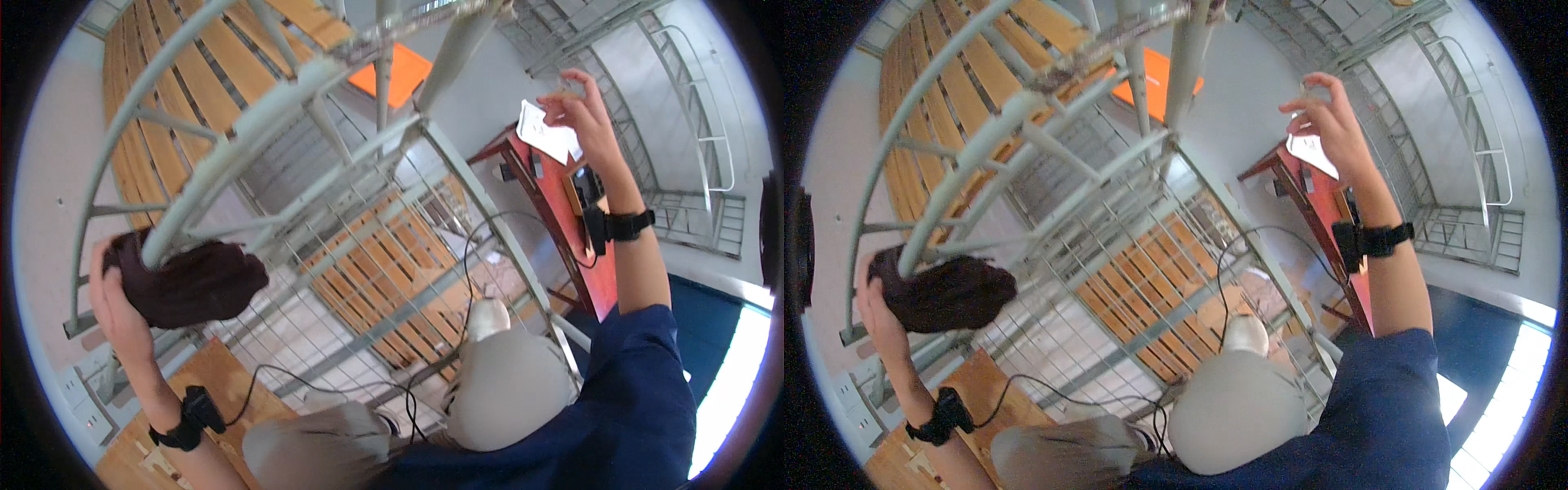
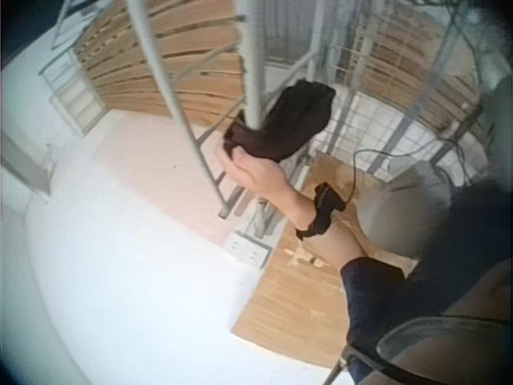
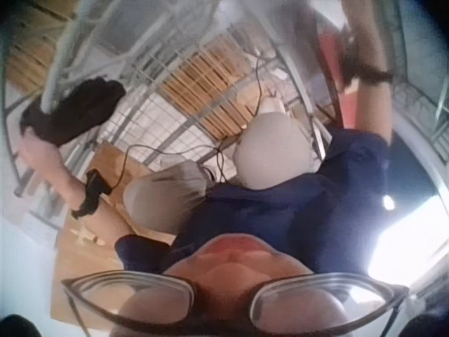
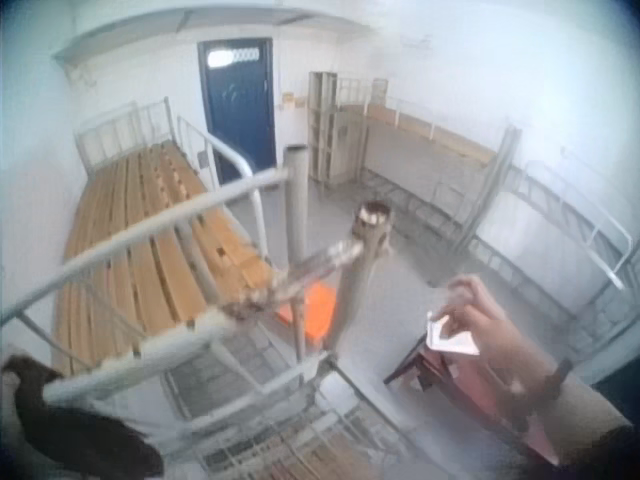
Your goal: Repairing a metal bunk bed by adjusting components and applying tape.
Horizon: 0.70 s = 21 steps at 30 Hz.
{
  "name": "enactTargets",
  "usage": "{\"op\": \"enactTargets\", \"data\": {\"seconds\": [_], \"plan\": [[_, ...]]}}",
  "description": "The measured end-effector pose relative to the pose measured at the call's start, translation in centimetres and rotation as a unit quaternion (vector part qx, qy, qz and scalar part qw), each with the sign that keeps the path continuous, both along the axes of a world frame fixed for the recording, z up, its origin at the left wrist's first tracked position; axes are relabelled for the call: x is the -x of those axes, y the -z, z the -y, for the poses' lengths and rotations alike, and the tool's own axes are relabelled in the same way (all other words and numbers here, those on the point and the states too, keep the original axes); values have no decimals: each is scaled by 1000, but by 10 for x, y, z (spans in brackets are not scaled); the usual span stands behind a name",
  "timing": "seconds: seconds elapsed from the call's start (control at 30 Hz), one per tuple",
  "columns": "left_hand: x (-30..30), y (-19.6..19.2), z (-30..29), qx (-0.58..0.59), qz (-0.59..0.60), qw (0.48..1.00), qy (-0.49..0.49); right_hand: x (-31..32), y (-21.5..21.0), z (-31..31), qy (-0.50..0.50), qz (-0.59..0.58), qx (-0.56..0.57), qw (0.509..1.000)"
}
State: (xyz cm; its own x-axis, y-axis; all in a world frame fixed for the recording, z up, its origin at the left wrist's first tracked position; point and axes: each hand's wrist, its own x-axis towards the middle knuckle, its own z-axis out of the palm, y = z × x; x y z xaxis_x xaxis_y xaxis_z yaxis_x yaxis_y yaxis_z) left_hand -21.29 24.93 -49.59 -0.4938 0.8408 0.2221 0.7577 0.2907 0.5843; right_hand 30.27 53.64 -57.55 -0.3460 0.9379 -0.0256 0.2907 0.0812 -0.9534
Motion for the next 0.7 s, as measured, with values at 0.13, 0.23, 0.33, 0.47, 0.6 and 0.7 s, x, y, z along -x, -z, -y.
{"op": "enactTargets", "data": {"seconds": [0.13, 0.23, 0.33, 0.47, 0.6, 0.7], "plan": [[-1, -3, 0, -39, 76, 996, -9, -6, 2, -5, 9, 10, 69, 998], [-3, -4, -1, -38, 82, 996, 10, -14, 7, -10, 4, 18, 67, 998], [-7, 2, -8, -26, 30, 998, 44, -15, 7, -6, 41, 41, 29, 998], [-17, -8, -3, 16, 0, 1000, 24, -10, 9, -13, 21, 74, 4, 997], [-19, -10, -3, 26, -8, 999, 28, 2, 3, -12, 46, 86, -16, 995], [-33, -15, -15, 14, -64, 996, 53, 1, -4, -12, 70, 95, -30, 993]]}}
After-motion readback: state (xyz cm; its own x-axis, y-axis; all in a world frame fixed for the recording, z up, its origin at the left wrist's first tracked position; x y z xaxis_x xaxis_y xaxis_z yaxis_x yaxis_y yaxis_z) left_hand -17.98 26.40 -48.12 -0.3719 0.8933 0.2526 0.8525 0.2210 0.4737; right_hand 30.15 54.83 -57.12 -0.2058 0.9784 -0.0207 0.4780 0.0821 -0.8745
